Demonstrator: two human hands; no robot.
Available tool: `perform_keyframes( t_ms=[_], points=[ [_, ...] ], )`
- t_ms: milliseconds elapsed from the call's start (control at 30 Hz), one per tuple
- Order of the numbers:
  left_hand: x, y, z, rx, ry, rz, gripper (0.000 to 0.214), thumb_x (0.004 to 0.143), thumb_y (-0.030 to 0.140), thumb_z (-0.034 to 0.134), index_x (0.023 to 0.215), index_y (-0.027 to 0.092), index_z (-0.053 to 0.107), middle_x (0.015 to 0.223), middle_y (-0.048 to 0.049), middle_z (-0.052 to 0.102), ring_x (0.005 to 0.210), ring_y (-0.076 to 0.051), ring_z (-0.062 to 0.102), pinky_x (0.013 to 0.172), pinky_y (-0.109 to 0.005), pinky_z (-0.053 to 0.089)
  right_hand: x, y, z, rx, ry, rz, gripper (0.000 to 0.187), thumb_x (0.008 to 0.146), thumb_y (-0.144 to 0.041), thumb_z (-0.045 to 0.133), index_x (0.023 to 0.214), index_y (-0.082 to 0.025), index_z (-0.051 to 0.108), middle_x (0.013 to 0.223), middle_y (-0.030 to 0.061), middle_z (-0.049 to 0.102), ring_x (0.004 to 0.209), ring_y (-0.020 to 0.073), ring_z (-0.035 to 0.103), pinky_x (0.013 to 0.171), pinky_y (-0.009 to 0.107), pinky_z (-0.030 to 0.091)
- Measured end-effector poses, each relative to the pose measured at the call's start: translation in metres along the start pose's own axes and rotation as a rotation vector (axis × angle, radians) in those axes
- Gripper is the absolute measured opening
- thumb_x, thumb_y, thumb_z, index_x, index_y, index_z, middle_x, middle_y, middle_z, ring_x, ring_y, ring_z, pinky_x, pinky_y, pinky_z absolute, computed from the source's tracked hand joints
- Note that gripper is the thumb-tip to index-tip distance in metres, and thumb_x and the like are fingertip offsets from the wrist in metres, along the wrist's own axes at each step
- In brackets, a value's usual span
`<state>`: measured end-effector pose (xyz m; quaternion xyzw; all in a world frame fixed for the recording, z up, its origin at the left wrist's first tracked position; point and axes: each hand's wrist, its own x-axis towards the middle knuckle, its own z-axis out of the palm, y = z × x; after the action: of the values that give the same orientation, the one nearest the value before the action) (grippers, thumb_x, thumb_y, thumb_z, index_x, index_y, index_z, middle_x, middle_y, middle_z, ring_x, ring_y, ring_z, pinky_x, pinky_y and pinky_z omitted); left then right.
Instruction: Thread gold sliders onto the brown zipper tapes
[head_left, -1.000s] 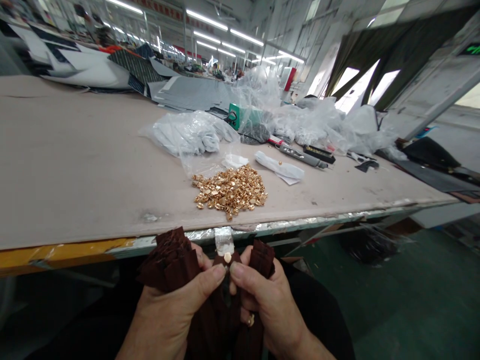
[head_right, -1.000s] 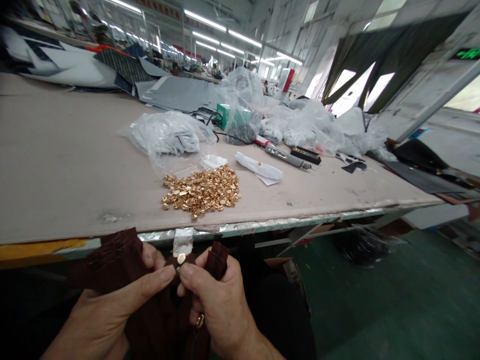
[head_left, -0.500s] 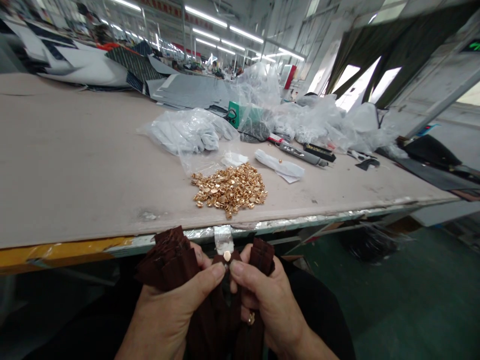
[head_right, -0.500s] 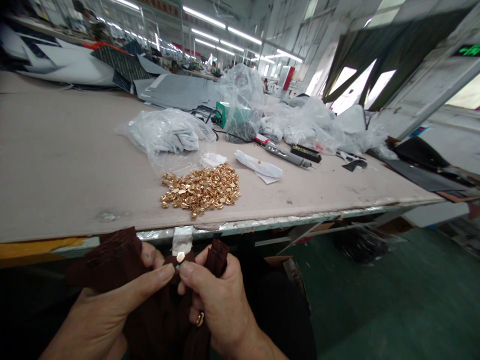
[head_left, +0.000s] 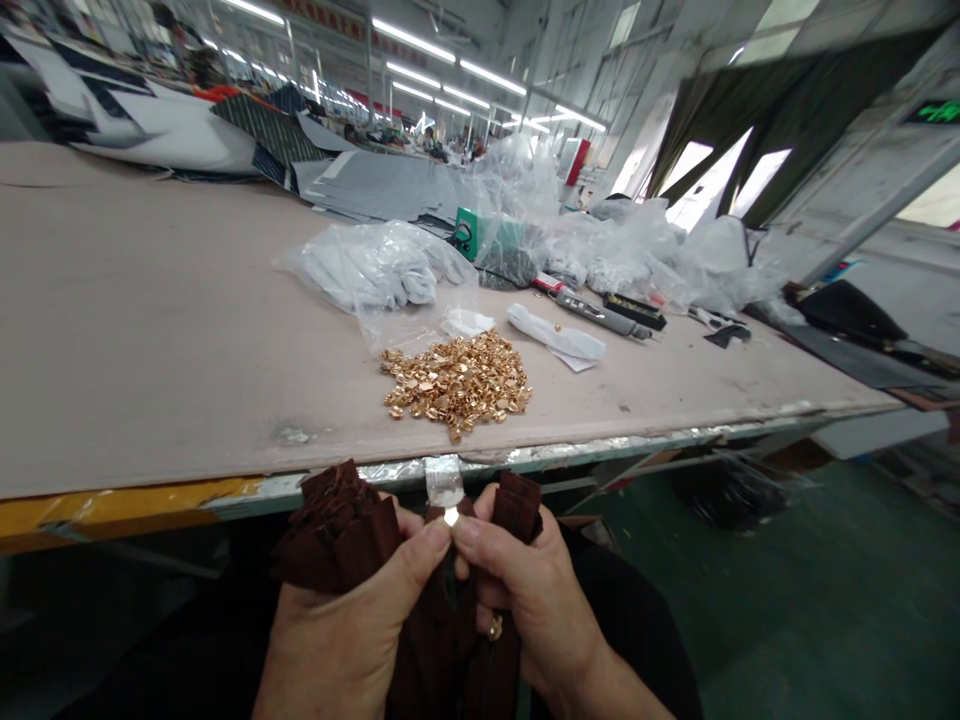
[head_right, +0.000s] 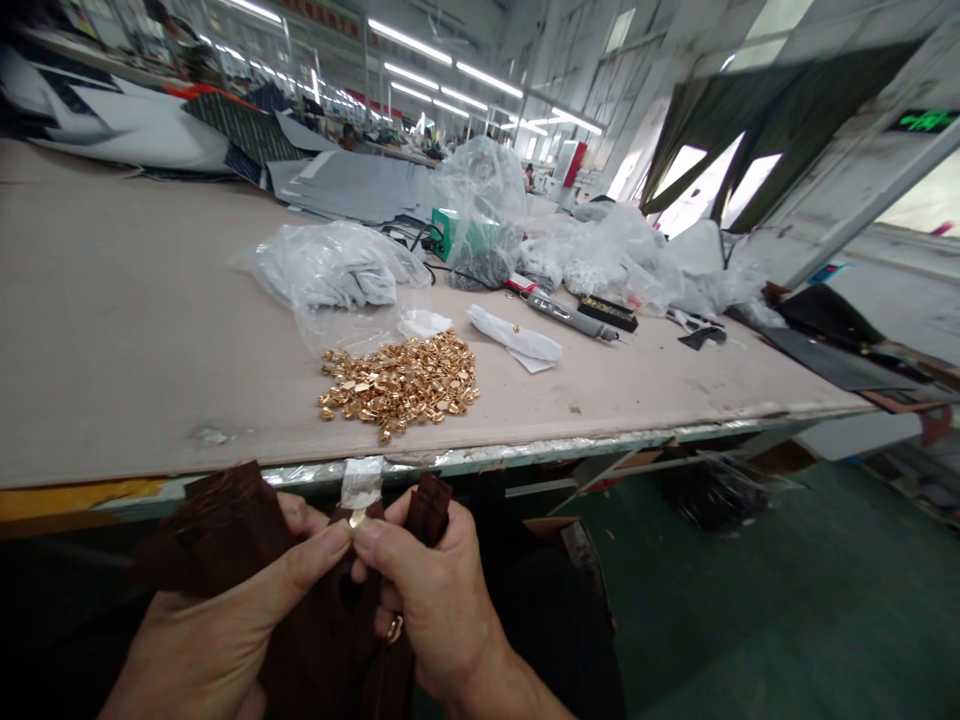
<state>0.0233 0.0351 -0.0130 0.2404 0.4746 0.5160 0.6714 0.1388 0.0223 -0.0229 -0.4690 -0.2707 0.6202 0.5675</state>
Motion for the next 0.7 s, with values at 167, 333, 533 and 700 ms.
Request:
perform_keyframes(
  t_ms=[167,333,533,700],
  points=[
    [-0.001,0.002,0.003,-0.039,0.070,-0.042,0.029,0.051,0.025,0.090,0.066,0.022,0.066,0.058,0.0054,0.071,0.052,-0.015,0.066,0.051,-0.023,0.058,0.001,0.001,0.001,0.002,-0.010,-0.011,0.031,0.071,-0.036,0.077,0.064,-0.016,0.054,0.052,-0.0051,0.056,0.033,0.0014,0.033,0.030,0.012,0.033],
    [0.001,0.005,0.005,0.008,0.048,-0.021,0.027,0.053,0.028,0.090,0.065,0.021,0.067,0.058,0.0047,0.071,0.052,-0.016,0.066,0.051,-0.024,0.058,0.006,-0.008,-0.009,-0.084,-0.124,-0.004,0.036,0.074,-0.043,0.076,0.066,-0.017,0.053,0.048,-0.0075,0.049,0.033,0.0019,0.029,0.030,0.013,0.028],
    [0.000,0.009,0.001,0.014,0.030,-0.006,0.029,0.051,0.030,0.091,0.063,0.019,0.066,0.056,0.0063,0.067,0.052,-0.011,0.062,0.048,-0.015,0.051,0.010,-0.029,-0.008,-0.409,-0.116,-0.187,0.029,0.081,-0.036,0.072,0.068,-0.016,0.056,0.053,-0.0063,0.049,0.045,0.0054,0.039,0.043,0.017,0.033],
    [0.000,0.009,-0.003,-0.053,0.016,-0.058,0.030,0.051,0.028,0.091,0.067,0.019,0.067,0.060,0.0048,0.069,0.057,-0.013,0.064,0.053,-0.018,0.053,0.007,-0.033,0.004,-0.669,-0.062,-0.313,0.024,0.086,-0.029,0.062,0.067,-0.018,0.052,0.059,-0.0043,0.049,0.055,0.0099,0.044,0.053,0.022,0.036]
  ],
)
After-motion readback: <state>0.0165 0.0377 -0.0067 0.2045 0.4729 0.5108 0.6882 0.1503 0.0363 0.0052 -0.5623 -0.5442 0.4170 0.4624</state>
